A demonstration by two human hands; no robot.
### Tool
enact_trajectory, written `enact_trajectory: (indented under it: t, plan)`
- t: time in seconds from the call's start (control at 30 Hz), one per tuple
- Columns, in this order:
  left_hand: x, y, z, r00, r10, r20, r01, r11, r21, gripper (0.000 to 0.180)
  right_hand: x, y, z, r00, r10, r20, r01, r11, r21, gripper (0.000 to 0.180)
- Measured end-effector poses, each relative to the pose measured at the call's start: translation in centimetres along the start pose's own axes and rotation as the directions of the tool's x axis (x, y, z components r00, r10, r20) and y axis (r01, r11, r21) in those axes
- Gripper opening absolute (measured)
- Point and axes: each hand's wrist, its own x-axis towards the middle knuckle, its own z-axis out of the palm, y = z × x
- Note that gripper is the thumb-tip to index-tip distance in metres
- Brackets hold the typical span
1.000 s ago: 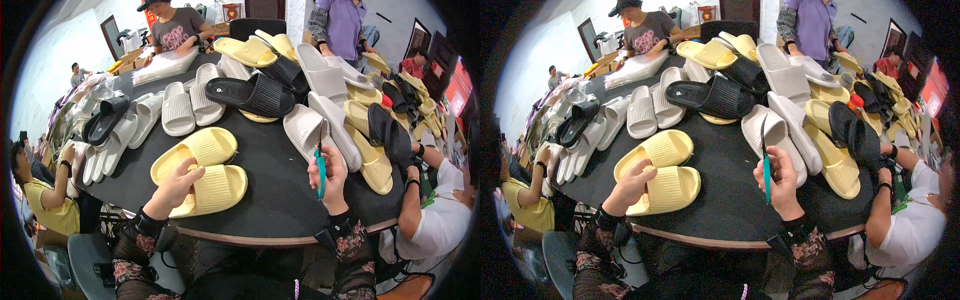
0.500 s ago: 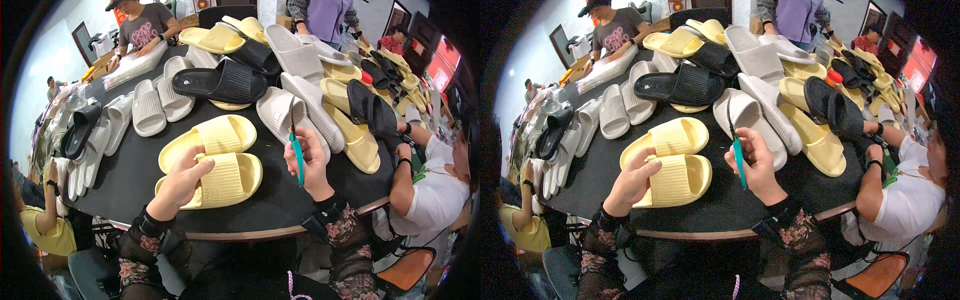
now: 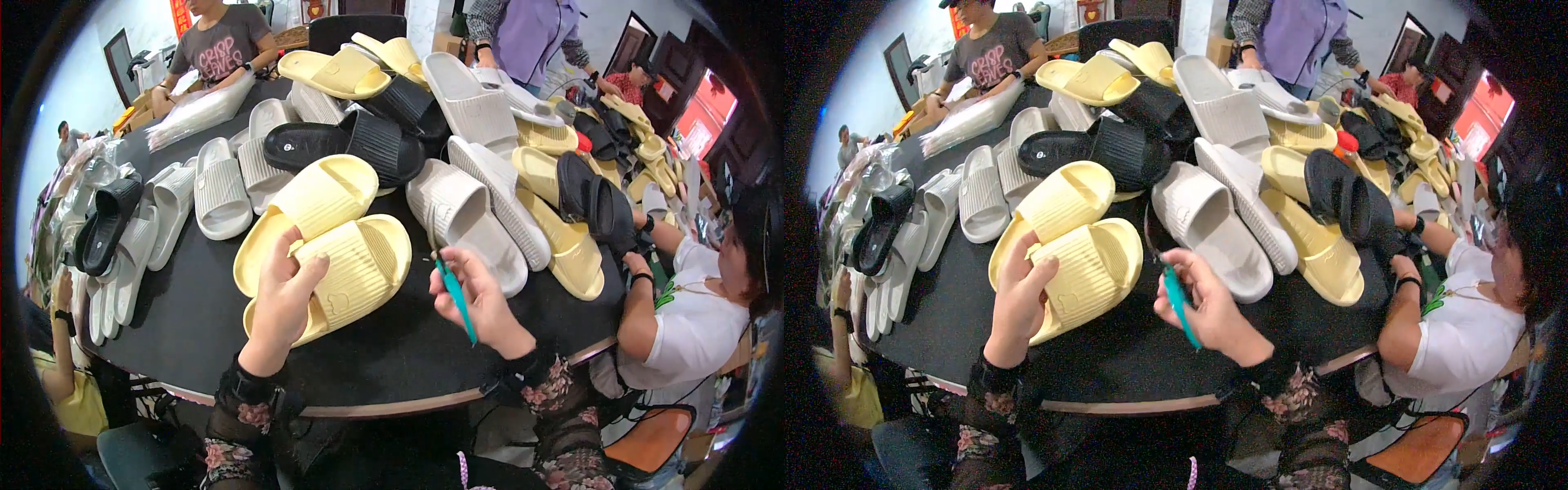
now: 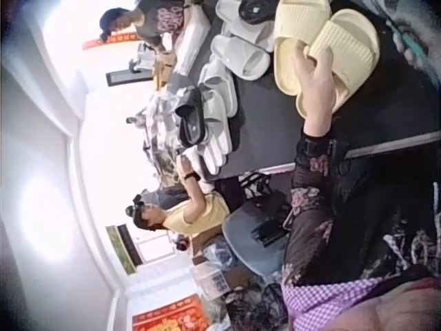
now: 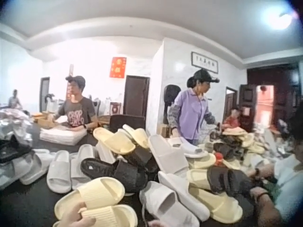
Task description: Trimming excess material from slippers/slides using scissors.
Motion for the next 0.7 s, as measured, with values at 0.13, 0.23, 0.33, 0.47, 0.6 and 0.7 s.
enact_trajectory:
  t: [0.13,0.23,0.33,0.47,0.6,0.7]
  plan:
    - [-0.4,0.9,-1.4,0.991,0.11,-0.075,-0.096,0.981,0.168,0.046,0.1,-2.0,2.4,0.987,0.097,0.124,-0.066,0.971,-0.229,0.053]
    - [-0.5,1.4,-1.7,0.968,0.205,-0.144,-0.183,0.971,0.152,0.046,1.1,-2.7,3.8,0.979,0.096,0.181,-0.038,0.954,-0.298,0.053]
    - [-0.6,1.2,-2.3,0.958,0.204,-0.201,-0.192,0.978,0.079,0.046,2.1,-3.1,5.1,0.98,0.099,0.17,-0.021,0.913,-0.408,0.053]
    - [-0.6,1.0,-2.3,0.929,0.239,-0.283,-0.232,0.971,0.057,0.047,2.1,-1.6,6.1,0.97,0.18,0.166,-0.106,0.921,-0.376,0.051]
    - [-0.8,1.0,-2.4,0.921,0.248,-0.301,-0.226,0.968,0.108,0.048,2.1,-0.7,6.1,0.98,0.147,0.132,-0.081,0.908,-0.411,0.05]
    - [-0.9,1.0,-2.4,0.921,0.275,-0.277,-0.239,0.958,0.155,0.049,1.9,-0.5,5.8,0.983,0.139,0.118,-0.073,0.894,-0.441,0.05]
